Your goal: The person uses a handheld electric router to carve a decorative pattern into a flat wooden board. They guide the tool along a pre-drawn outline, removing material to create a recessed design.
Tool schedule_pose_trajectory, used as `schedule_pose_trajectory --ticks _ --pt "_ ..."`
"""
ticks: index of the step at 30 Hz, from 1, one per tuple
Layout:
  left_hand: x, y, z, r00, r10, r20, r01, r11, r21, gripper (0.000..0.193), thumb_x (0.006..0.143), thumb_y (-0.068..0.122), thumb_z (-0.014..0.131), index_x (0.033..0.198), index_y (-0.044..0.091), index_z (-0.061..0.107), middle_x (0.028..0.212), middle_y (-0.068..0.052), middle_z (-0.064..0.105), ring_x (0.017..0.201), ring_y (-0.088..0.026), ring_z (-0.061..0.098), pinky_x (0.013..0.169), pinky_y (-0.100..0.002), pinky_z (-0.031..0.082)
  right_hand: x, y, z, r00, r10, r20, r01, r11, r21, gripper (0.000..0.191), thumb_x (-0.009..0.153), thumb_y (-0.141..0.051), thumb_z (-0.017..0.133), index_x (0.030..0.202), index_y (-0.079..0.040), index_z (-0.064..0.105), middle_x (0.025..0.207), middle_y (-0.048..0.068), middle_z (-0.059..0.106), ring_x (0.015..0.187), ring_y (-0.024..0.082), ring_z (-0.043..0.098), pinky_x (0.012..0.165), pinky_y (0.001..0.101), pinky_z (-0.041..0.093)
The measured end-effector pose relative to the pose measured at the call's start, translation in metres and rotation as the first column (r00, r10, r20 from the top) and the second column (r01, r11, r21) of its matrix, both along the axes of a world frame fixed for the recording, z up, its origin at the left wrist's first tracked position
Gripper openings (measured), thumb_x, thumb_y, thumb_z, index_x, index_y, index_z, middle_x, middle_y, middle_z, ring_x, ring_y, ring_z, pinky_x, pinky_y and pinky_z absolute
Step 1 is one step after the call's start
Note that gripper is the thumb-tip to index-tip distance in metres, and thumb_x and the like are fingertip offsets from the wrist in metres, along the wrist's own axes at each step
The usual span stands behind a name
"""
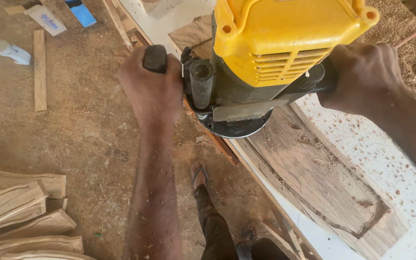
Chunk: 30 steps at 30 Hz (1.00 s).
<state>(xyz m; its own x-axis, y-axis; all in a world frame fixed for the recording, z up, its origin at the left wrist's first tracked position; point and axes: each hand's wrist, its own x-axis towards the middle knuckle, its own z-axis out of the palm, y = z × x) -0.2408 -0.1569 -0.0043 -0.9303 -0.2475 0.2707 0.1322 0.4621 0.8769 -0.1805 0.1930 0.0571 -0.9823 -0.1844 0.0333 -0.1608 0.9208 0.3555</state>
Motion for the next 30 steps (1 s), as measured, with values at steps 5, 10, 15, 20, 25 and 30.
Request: schedule_pose_trajectory --ticks 5,10,15,20,25,30 --pt "-0.004 0.001 0.005 0.991 -0.085 -0.108 0.086 0.996 0.01 0.025 0.088 0.011 0.071 0.07 0.011 0.054 0.061 0.005 0.047 0.05 -0.01 0.043 0.047 -0.031 0.034 0.017 -0.013 0.017 0.996 0.061 -0.059 -0.067 0.991 -0.115 0.023 0.085 -0.014 0.075 0.105 -0.004 0.071 0.067 0.009 0.067 0.045 0.017 0.059 0.036 0.0283 0.047" --pt "-0.004 0.001 0.012 0.966 -0.181 -0.186 0.193 0.98 0.047 0.02 0.086 0.01 0.068 0.072 0.008 0.055 0.062 0.004 0.05 0.054 -0.011 0.046 0.05 -0.034 0.032 0.034 -0.012 0.02 0.973 0.167 -0.157 -0.186 0.976 -0.111 0.03 0.082 -0.009 0.077 0.108 0.001 0.071 0.074 0.012 0.071 0.052 0.019 0.064 0.039 0.0292 0.05" --pt "-0.018 0.003 0.016 0.949 -0.248 -0.196 0.258 0.966 0.029 0.018 0.085 0.012 0.069 0.073 0.01 0.056 0.061 0.002 0.05 0.051 -0.011 0.042 0.047 -0.034 0.03 0.049 -0.006 0.014 0.984 0.09 -0.151 -0.104 0.991 -0.084 0.02 0.091 -0.017 0.07 0.081 -0.002 0.063 0.057 0.005 0.058 0.043 0.014 0.055 0.038 0.0286 0.044" --pt "-0.02 -0.001 0.021 0.914 -0.33 -0.237 0.351 0.935 0.053 0.022 0.088 0.007 0.067 0.072 0.008 0.053 0.062 0.0 0.052 0.054 -0.012 0.047 0.051 -0.035 0.032 0.065 -0.01 0.011 0.993 -0.042 -0.111 0.033 0.997 -0.076 0.033 0.1 -0.027 0.064 0.074 -0.007 0.056 0.053 0.001 0.05 0.041 0.011 0.048 0.037 0.0306 0.039" --pt "-0.032 0.002 0.025 0.941 -0.328 -0.082 0.333 0.941 0.059 0.019 0.087 0.011 0.068 0.073 0.005 0.056 0.062 0.0 0.056 0.053 -0.013 0.053 0.051 -0.035 0.041 0.07 -0.02 0.014 0.99 -0.095 -0.104 0.088 0.994 -0.067 0.032 0.1 -0.032 0.066 0.082 -0.007 0.061 0.063 0.003 0.058 0.044 0.011 0.052 0.038 0.0301 0.042" --pt "-0.051 0.009 0.018 0.89 -0.343 -0.299 0.39 0.914 0.111 0.02 0.087 0.014 0.07 0.096 -0.001 0.06 0.078 -0.005 0.064 0.071 -0.014 0.065 0.064 -0.037 0.053 0.058 -0.023 0.011 0.986 -0.138 -0.088 0.131 0.988 -0.078 0.027 0.095 -0.031 0.073 0.094 -0.004 0.071 0.068 0.008 0.068 0.044 0.013 0.059 0.036 0.0287 0.048"
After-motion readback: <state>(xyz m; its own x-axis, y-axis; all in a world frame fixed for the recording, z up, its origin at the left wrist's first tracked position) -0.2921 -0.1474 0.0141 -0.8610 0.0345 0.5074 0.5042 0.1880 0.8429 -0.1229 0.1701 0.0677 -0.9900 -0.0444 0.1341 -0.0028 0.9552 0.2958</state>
